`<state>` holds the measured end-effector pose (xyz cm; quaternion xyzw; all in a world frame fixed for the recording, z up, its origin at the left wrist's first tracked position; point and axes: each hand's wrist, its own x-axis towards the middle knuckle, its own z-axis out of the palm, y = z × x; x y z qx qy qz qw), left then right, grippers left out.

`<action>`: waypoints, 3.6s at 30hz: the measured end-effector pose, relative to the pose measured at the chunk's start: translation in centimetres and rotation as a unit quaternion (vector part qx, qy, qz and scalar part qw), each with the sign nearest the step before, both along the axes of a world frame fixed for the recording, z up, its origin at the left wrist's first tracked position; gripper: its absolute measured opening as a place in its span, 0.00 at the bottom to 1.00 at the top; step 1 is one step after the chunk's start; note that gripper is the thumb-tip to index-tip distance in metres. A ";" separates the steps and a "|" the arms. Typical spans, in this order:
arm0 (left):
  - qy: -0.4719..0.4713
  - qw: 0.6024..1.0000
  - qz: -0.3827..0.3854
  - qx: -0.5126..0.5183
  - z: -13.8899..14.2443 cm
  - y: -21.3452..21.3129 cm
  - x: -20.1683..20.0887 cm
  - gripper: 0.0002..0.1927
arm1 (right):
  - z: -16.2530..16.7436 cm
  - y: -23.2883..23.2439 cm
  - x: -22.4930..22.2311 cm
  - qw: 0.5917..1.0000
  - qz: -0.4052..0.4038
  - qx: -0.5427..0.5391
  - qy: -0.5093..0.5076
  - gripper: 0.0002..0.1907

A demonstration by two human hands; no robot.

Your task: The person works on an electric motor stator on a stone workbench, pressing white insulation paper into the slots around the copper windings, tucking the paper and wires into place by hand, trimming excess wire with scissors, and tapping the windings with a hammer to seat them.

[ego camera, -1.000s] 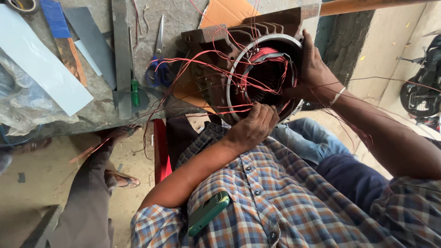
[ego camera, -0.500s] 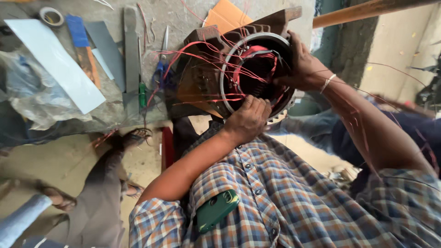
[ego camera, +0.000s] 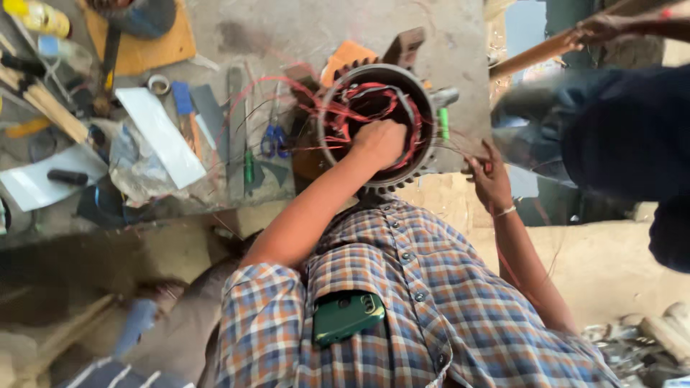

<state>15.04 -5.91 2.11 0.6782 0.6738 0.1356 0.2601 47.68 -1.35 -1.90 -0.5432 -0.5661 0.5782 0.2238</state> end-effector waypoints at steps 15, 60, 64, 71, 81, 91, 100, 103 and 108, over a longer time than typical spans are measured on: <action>0.153 0.979 0.021 -0.132 6.7 -0.9 0.9 0.19 | -0.5 1.8 -2.5 0.954 0.020 0.139 -0.263 0.36; -0.519 0.638 0.566 0.063 -9.6 -22.4 -13.2 0.25 | -7.9 -20.0 -27.4 0.828 0.558 0.012 0.061 0.40; -0.385 0.722 0.571 0.057 -9.5 -19.4 -20.6 0.25 | -7.0 -18.9 -23.6 0.862 0.504 -0.017 -0.050 0.30; 0.137 0.915 0.379 -0.022 -5.1 -22.4 -20.1 0.26 | -8.2 -18.5 -6.6 0.963 0.188 -0.093 -0.167 0.24; -0.077 0.961 0.029 0.266 14.4 -15.3 -4.5 0.12 | -5.9 -16.0 10.6 0.947 0.158 -0.238 -0.149 0.23; 0.184 0.981 -0.063 -0.014 11.2 -6.9 -1.9 0.30 | 0.2 -1.9 20.3 0.825 0.401 -0.099 -0.385 0.22; -0.041 0.969 0.191 0.154 13.2 1.3 -3.4 0.19 | 18.1 15.6 1.8 0.855 0.316 0.377 -0.164 0.17; 0.046 0.981 0.186 0.010 16.1 5.5 -2.0 0.19 | 18.2 15.8 -14.0 0.807 0.490 0.270 -0.189 0.30; -0.028 0.986 0.157 0.045 17.9 5.4 -2.4 0.16 | 14.0 12.6 -21.8 0.771 0.508 0.384 0.021 0.13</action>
